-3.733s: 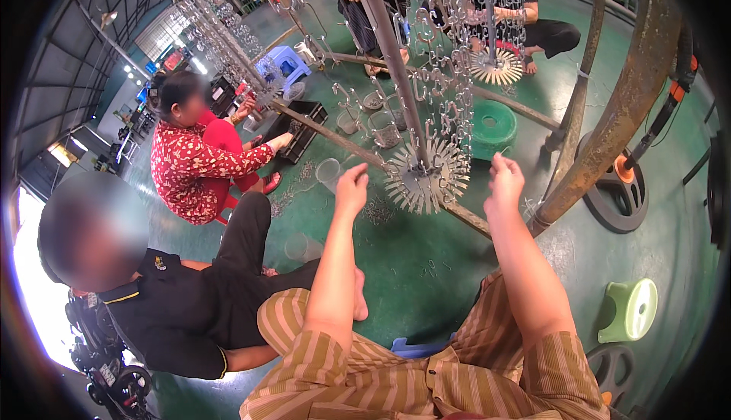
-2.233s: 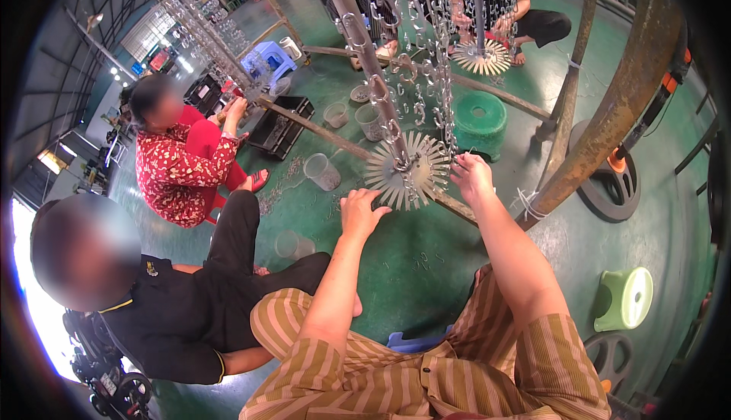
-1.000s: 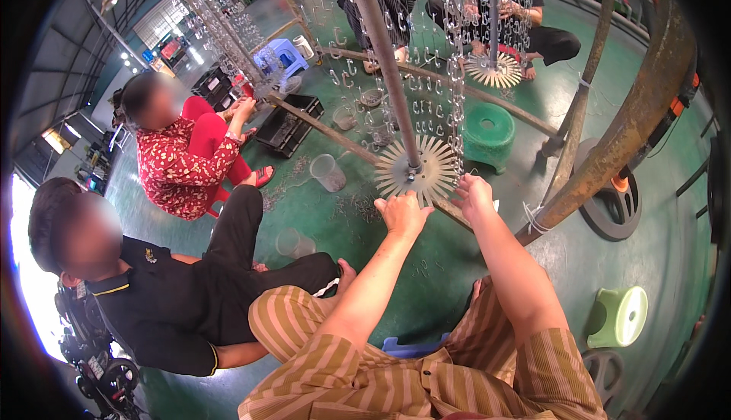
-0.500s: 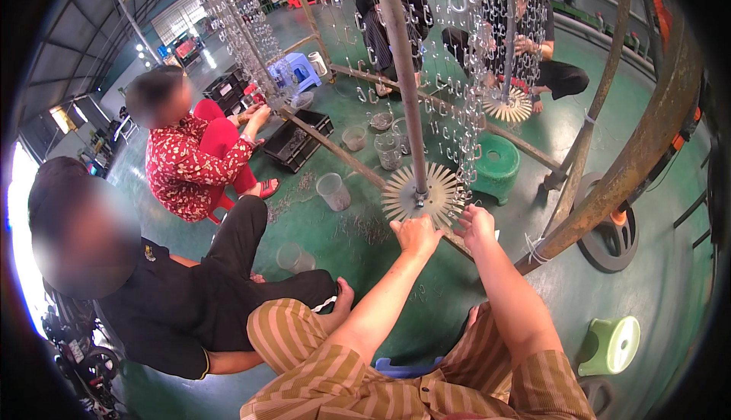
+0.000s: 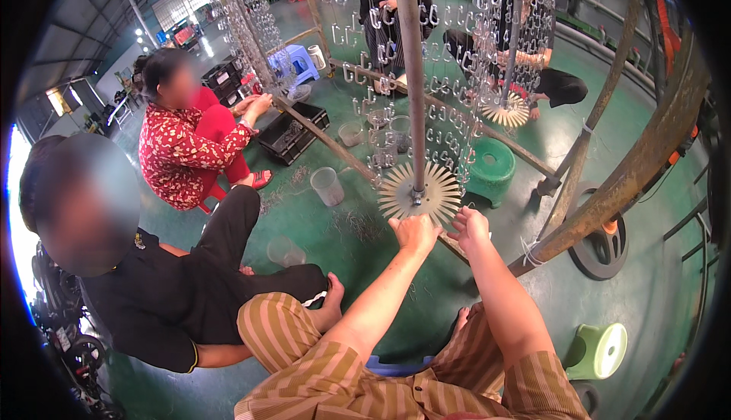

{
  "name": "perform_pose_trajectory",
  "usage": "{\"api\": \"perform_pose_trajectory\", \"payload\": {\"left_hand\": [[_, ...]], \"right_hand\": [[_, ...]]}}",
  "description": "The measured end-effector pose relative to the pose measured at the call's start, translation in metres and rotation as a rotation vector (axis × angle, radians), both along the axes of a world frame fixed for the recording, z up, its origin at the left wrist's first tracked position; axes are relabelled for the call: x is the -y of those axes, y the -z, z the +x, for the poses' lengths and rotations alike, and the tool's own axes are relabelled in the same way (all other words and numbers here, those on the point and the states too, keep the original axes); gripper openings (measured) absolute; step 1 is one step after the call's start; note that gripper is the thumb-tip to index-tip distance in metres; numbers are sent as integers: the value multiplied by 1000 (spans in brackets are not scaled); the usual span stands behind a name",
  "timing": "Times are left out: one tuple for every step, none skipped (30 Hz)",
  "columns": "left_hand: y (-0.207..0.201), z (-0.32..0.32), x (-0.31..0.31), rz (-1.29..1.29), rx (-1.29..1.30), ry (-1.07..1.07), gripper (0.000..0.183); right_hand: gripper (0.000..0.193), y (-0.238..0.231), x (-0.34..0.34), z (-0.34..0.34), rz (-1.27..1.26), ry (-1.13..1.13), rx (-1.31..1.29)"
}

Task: The person attaches small metal hooks to a circular metal plate on a vertical rack by hand. They pick up individual hooks from a central pile and slide them into the slots around the edge of the plate.

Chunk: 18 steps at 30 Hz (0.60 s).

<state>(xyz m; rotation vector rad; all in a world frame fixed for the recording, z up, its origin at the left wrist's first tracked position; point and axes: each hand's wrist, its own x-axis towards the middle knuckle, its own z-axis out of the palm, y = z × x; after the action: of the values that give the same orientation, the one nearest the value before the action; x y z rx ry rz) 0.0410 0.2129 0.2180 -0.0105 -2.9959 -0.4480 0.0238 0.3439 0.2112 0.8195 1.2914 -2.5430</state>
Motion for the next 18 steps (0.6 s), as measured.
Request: {"api": "perform_pose_trajectory", "payload": {"left_hand": [[0,0,-1,4,7,1,37],[1,-1,0,-6,2,-2,37],[1,-1,1,-8,2,-3,37],[1,0,1,-10,1,-4,38],[0,-1,1,-12,-2,0,38],[-1,0,1,-11,-2,2,38],[-2,0,1,-10,-3,4,38],[-4,0,1,-9,-4,6,38],[-5,0,1,-12,-1,12,38],[-5,1,1,-14,2,18,37],[-6,0,2,-18,3,22,37],[-7,-1,3,-8,17,18,35],[-7,-1,3,1,31,14,34],[-7,-3,4,11,43,12,32],[-8,-3,4,0,70,13,31],[-8,-2,5,-12,96,12,31],[-14,-5,4,-23,110,20,30],[-18,-5,5,-28,122,25,28]], "right_hand": [[36,0,-1,1,6,3,6],[35,-4,1,1,7,1,7],[34,-6,1,1,7,-2,8],[33,-4,1,1,7,-2,4],[32,-1,1,0,6,2,-2],[31,2,0,-2,4,6,-7],[29,4,-1,-3,6,12,-4],[28,6,-1,-5,8,20,0],[26,8,-2,-6,9,27,4],[25,10,-2,-7,8,38,3],[24,10,-2,-8,6,47,1],[23,11,-1,-9,4,56,-2],[22,11,-1,-10,-1,67,1],[21,12,-1,-11,-6,81,2],[19,14,-1,-12,-11,94,4],[18,17,-1,-12,-10,93,7],[16,16,-3,-13,-10,99,-2],[15,14,-4,-14,-9,105,-11]]}}
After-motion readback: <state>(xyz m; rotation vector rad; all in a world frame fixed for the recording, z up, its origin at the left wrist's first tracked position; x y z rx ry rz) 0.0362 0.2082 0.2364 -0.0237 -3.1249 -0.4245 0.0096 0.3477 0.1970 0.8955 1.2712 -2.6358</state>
